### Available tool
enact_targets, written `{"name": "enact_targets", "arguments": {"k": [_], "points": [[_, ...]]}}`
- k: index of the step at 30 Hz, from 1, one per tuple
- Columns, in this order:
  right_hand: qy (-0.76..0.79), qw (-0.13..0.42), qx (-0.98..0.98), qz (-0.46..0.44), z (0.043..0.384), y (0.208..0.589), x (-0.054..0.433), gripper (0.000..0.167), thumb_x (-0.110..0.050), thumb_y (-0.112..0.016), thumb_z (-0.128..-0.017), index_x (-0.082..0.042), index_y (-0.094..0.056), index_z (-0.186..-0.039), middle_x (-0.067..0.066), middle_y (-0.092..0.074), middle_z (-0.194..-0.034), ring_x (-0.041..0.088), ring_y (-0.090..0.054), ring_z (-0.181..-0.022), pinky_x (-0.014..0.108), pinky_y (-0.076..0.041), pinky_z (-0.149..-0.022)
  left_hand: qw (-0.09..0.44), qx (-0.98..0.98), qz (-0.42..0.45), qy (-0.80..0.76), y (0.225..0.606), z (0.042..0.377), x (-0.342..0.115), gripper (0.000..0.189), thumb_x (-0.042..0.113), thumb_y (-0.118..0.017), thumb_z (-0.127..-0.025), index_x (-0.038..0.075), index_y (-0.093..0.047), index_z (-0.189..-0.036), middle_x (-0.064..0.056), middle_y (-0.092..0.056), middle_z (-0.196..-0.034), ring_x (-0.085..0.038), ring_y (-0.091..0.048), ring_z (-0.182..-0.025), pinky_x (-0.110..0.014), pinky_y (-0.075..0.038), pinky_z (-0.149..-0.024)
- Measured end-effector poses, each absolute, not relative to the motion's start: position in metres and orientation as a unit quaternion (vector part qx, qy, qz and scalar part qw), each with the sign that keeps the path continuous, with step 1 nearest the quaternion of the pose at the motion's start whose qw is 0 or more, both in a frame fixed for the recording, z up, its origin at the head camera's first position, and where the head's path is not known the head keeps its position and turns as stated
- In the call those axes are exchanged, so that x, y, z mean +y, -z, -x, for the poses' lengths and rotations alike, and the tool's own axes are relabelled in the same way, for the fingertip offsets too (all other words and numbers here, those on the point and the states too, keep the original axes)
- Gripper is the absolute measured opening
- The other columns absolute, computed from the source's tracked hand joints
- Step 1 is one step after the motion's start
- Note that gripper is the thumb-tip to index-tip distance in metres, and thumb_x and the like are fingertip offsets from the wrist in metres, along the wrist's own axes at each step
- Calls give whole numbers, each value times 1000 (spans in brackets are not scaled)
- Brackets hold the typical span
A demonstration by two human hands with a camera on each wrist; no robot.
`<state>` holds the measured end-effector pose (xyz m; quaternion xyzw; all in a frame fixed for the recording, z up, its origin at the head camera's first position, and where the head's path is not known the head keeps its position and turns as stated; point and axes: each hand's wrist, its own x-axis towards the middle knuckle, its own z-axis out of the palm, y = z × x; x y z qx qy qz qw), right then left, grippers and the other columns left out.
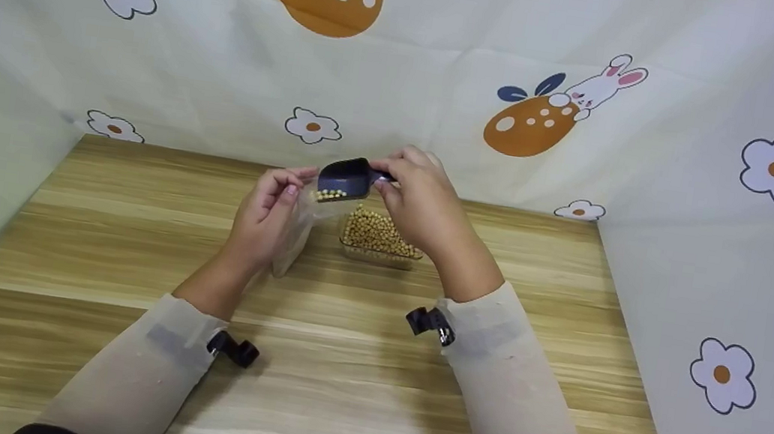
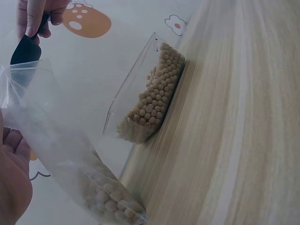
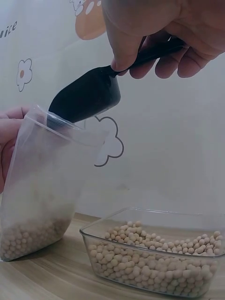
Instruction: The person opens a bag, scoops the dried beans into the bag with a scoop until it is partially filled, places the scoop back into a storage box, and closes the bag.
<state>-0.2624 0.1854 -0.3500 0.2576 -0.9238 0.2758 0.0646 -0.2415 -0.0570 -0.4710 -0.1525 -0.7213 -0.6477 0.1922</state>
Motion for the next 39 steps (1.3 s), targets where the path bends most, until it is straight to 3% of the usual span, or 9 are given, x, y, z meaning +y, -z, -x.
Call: {"name": "enact_targets", "arguments": {"k": [9,12,16,20,30,39], "points": [[-294,73,-918,-255,263,354,194,29,-14,-71,-103,-10,-76,-131,9,-71,-127,34,-57,-128,50,-44,-112,198,-709,167,656,472,242,-58,16,10,-46,-113,1,-58,-116,-10,-69,-144,-24,-62,-141,-35,-45,-125],[-319,68,-913,-246,263,359,203,29,-12,-69,-104,-8,-75,-132,10,-70,-128,31,-56,-128,45,-50,-113,196,-711,169,654,472,243,-59,15,10,-45,-113,1,-58,-116,-11,-69,-144,-24,-61,-142,-36,-45,-125],[-345,61,-908,-230,263,365,217,30,-11,-67,-105,-7,-74,-134,10,-69,-127,24,-59,-120,25,-58,-98,190,-717,166,650,472,243,-59,15,11,-45,-114,3,-58,-116,-9,-69,-145,-22,-61,-142,-35,-45,-124],[-355,66,-908,-212,262,372,232,30,-14,-66,-106,-8,-73,-135,10,-68,-127,19,-60,-105,13,-48,-84,186,-722,160,646,471,242,-59,16,13,-45,-114,5,-58,-118,-7,-69,-145,-20,-61,-142,-34,-46,-124],[-367,59,-912,-171,261,389,260,31,-20,-64,-108,-8,-72,-135,12,-67,-130,17,-59,-99,12,-47,-79,184,-716,159,654,470,242,-59,16,13,-46,-114,4,-59,-118,-8,-68,-145,-21,-61,-142,-35,-45,-125],[-363,41,-916,-165,260,405,272,32,-19,-64,-108,-8,-72,-137,13,-67,-131,21,-60,-105,11,-46,-82,185,-719,160,650,471,242,-59,17,13,-45,-114,4,-58,-117,-7,-68,-146,-20,-60,-143,-37,-46,-124]]}}
